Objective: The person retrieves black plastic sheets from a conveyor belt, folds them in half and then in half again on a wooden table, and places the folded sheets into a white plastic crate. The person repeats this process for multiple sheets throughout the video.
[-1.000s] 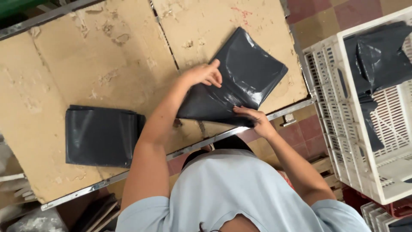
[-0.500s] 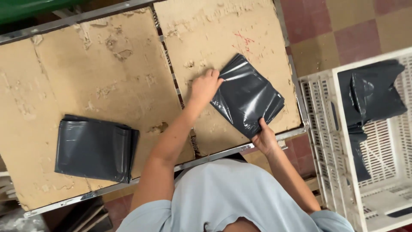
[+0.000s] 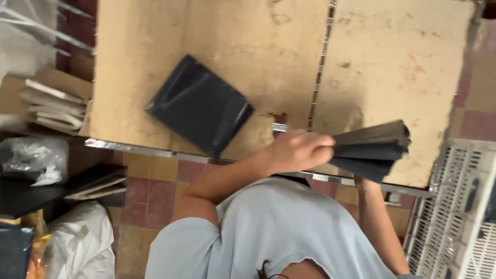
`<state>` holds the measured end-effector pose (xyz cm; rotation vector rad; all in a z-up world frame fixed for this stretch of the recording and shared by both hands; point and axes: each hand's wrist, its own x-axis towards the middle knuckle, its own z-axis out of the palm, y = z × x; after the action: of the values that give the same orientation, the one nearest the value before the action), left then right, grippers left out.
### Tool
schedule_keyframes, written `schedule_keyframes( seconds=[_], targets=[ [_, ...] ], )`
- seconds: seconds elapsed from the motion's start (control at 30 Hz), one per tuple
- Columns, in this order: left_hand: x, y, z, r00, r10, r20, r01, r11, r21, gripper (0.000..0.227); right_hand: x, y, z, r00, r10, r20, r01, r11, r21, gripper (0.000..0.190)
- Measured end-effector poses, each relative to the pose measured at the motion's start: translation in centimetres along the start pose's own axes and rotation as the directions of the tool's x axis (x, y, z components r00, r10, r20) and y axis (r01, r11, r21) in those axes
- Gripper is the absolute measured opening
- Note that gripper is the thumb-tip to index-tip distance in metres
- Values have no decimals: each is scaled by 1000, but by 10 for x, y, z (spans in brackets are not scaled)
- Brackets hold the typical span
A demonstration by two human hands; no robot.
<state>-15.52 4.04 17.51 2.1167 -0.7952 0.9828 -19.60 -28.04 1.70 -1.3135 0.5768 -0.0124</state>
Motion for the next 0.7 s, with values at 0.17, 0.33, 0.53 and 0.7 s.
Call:
schedule_keyframes(
  seconds=[0.17,0.33,0.53,0.7],
  targets=[
    [-65,-91,-183,965,-195,178,64,827,559,39,-82,-13,231,888,27,459,231,837,-496,36],
    [-196,-211,-235,841,-540,-39,349,485,802,50,-125,88,330,839,25,544,164,940,-297,38],
    [-218,-239,-214,703,-710,46,462,505,729,52,-119,121,341,900,105,423,139,851,-506,29],
    [-202,-263,-200,379,-906,190,649,406,644,60,-125,94,352,912,118,392,169,763,-624,47]
  ],
)
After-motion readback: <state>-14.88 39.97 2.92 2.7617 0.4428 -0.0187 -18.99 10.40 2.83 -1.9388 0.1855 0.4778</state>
